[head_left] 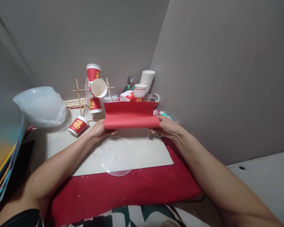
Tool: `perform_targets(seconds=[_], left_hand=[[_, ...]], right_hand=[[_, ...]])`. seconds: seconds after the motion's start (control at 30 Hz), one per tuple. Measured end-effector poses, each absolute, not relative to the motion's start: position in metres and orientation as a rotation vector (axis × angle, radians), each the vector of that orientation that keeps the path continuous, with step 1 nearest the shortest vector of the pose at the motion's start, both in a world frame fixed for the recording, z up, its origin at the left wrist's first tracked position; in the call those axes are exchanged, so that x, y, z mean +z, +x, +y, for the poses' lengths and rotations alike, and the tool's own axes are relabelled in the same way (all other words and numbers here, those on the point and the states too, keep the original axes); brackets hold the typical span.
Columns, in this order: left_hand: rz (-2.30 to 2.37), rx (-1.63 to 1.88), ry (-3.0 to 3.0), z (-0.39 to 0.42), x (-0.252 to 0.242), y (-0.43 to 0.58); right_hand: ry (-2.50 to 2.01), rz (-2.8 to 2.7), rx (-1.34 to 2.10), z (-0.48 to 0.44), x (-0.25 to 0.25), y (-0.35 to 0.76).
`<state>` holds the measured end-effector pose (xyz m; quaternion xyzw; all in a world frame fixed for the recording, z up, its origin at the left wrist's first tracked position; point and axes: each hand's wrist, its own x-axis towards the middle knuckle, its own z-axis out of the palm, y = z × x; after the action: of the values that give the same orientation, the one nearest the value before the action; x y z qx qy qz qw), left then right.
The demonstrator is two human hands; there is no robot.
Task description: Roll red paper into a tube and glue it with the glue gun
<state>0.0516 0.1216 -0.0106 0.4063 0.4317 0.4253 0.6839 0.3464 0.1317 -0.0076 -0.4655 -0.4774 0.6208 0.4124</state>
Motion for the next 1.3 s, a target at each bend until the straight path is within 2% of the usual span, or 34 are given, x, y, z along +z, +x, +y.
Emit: perform_targets(seconds=[0.8, 1.3], left_hand=[[0.852, 0.839, 0.851, 0.126, -0.026, 0.051], [0.969, 0.841, 0.94, 0.125, -0.018, 0.048]], right_hand=[[-1.199, -1.261, 1.607, 0.122, -0.005, 0.346], [-1.159, -1.295, 1.607, 0.124, -0.004, 0.345]])
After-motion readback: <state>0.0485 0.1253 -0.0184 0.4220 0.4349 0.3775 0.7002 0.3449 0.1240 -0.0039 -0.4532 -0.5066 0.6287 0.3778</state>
